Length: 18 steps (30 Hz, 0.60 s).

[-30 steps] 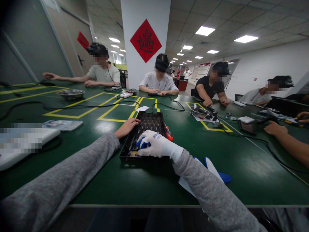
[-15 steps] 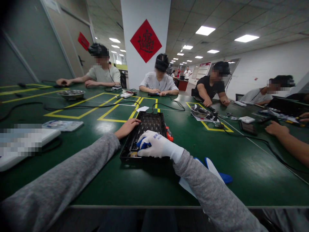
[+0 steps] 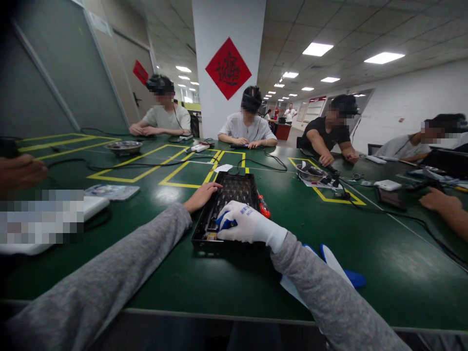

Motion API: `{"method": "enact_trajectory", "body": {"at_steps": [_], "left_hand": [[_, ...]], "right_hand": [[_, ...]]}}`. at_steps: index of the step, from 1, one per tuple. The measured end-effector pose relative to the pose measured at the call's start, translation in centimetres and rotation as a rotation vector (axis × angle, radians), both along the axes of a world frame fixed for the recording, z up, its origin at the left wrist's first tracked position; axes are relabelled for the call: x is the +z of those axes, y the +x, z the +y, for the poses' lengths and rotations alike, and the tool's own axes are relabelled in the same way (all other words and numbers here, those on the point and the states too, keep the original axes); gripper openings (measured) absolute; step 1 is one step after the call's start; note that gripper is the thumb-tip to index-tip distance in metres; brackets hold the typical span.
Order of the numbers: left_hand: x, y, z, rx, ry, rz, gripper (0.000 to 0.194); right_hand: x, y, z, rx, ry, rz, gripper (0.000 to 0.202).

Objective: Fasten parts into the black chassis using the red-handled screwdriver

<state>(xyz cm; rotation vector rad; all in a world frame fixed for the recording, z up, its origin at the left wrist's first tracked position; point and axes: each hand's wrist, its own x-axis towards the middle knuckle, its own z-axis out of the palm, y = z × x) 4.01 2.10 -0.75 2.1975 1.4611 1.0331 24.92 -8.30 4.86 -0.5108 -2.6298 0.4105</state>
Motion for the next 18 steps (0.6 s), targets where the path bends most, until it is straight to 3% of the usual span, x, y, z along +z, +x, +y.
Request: {"method": "enact_trajectory", "body": {"at_steps": [18], "left_hand": [[-0.26, -0.14, 0.29, 0.0, -0.002, 0.0, 0.038]], "right_hand": [[0.15, 0.04, 0.0, 0.017, -0.05, -0.003, 0.014]]}}
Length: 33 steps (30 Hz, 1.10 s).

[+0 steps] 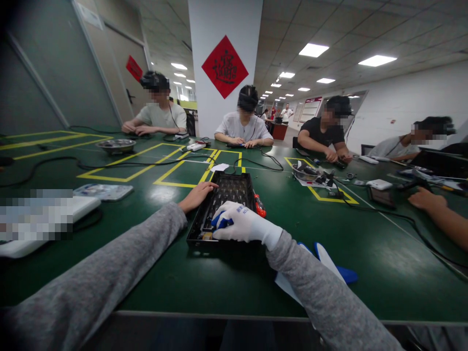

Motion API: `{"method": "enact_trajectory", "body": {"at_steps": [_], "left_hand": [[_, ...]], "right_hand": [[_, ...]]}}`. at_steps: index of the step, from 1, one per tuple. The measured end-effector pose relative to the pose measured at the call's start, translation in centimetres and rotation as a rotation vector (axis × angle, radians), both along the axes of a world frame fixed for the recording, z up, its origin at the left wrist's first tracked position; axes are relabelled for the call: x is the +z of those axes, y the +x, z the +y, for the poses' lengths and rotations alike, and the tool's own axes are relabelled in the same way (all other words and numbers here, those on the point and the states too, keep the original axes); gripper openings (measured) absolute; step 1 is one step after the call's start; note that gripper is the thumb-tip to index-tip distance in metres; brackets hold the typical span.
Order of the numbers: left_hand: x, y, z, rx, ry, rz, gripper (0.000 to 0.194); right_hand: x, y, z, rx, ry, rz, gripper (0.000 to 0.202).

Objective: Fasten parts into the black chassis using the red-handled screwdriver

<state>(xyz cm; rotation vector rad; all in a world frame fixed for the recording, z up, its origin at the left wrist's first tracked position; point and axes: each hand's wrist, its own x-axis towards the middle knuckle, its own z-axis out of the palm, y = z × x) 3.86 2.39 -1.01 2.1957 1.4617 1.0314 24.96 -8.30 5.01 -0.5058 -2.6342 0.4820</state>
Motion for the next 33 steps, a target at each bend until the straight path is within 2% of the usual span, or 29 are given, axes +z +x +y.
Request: {"method": "enact_trajectory", "body": {"at_steps": [33], "left_hand": [[-0.17, -0.02, 0.17, -0.007, 0.0, -0.014, 0.038]], "right_hand": [[-0.03, -0.05, -0.05, -0.013, -0.017, 0.022, 0.014]]}}
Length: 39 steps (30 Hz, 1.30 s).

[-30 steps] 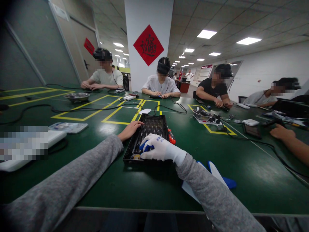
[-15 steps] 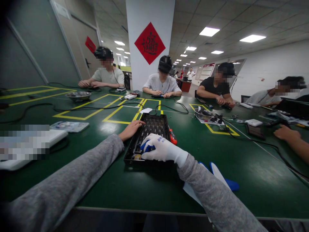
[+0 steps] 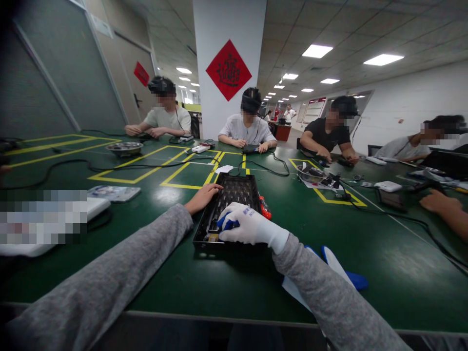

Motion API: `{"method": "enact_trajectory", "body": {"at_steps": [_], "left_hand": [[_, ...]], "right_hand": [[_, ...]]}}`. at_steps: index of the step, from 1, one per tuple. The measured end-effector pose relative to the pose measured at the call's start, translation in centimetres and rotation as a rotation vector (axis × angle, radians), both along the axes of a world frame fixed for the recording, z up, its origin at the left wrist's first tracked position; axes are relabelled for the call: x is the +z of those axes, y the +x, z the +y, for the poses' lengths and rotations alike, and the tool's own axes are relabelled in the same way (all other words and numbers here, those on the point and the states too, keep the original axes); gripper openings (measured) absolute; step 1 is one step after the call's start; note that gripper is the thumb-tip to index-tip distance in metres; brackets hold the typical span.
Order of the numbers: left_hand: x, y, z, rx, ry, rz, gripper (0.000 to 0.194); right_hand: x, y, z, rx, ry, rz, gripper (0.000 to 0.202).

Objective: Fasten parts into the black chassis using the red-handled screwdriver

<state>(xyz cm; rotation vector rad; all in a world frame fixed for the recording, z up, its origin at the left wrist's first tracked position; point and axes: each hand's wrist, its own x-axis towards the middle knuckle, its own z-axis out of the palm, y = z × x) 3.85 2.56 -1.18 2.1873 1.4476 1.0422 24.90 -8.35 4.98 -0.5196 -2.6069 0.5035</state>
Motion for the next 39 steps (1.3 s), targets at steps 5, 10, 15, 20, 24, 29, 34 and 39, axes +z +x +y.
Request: {"method": "enact_trajectory", "body": {"at_steps": [5, 10, 15, 20, 24, 29, 34, 39], "left_hand": [[0.09, 0.04, -0.04, 0.005, 0.003, 0.01, 0.037], [0.01, -0.03, 0.04, -0.009, 0.019, 0.014, 0.037], [-0.12, -0.09, 0.21, -0.008, 0.018, 0.016, 0.037], [-0.15, -0.13, 0.3, -0.007, 0.013, 0.021, 0.036], [-0.07, -0.06, 0.2, 0.0, 0.003, 0.016, 0.037], [-0.01, 0.05, 0.05, 0.004, -0.008, 0.012, 0.037], [0.04, 0.02, 0.05, 0.002, -0.008, 0.016, 0.038], [0.02, 0.04, 0.04, -0.002, -0.008, 0.019, 0.037]], "right_hand": [[-0.34, 0.08, 0.18, -0.009, 0.023, -0.031, 0.015], [-0.24, 0.11, 0.3, 0.025, -0.02, -0.006, 0.015], [-0.25, 0.0, 0.23, 0.018, 0.007, 0.006, 0.015], [-0.41, -0.03, 0.25, 0.011, 0.027, -0.02, 0.014], [-0.33, 0.07, 0.36, 0.032, -0.006, -0.008, 0.013], [-0.17, 0.12, 0.22, 0.014, -0.008, -0.017, 0.015], [-0.33, 0.06, 0.15, -0.005, 0.041, -0.025, 0.015], [-0.21, 0.11, 0.18, 0.018, 0.019, -0.018, 0.016]]}}
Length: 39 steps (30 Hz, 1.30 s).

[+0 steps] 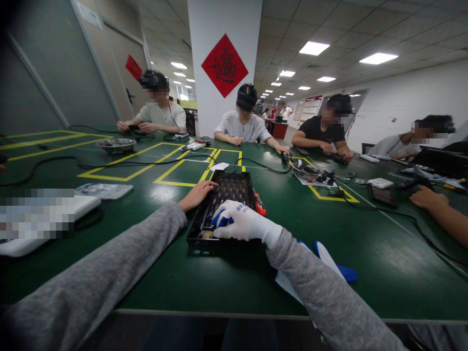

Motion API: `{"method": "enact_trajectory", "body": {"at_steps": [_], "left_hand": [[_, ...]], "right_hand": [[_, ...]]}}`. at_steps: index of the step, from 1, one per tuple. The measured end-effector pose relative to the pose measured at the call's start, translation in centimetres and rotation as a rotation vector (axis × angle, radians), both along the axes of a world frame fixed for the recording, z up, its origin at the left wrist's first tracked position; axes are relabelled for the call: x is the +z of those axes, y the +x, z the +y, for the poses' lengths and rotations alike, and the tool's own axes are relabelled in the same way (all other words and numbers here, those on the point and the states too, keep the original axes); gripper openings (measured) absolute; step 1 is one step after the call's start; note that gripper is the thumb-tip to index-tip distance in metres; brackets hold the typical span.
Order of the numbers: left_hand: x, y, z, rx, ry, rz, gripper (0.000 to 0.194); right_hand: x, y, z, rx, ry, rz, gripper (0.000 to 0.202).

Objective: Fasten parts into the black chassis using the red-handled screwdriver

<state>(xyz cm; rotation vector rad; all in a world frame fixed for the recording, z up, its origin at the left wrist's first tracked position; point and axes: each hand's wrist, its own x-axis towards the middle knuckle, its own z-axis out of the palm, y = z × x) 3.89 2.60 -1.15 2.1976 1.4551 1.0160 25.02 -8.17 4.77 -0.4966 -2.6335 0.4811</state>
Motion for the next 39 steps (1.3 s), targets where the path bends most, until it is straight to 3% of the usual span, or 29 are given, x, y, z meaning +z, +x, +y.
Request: {"method": "enact_trajectory", "body": {"at_steps": [20, 33, 36, 39], "left_hand": [[0.14, 0.02, -0.16, 0.005, -0.003, -0.008, 0.037], [0.19, 0.05, -0.16, 0.001, 0.002, 0.003, 0.037], [0.09, 0.01, -0.04, -0.002, 0.003, 0.004, 0.037], [0.06, -0.04, 0.01, -0.009, 0.004, 0.005, 0.038]], "right_hand": [[0.21, 0.06, 0.0, 0.012, -0.021, 0.006, 0.015], [0.26, 0.22, -0.06, -0.012, -0.04, -0.029, 0.027], [0.44, 0.28, -0.12, -0.015, -0.1, 0.041, 0.033], [0.37, 0.16, 0.12, -0.081, -0.235, 0.252, 0.04]]}}
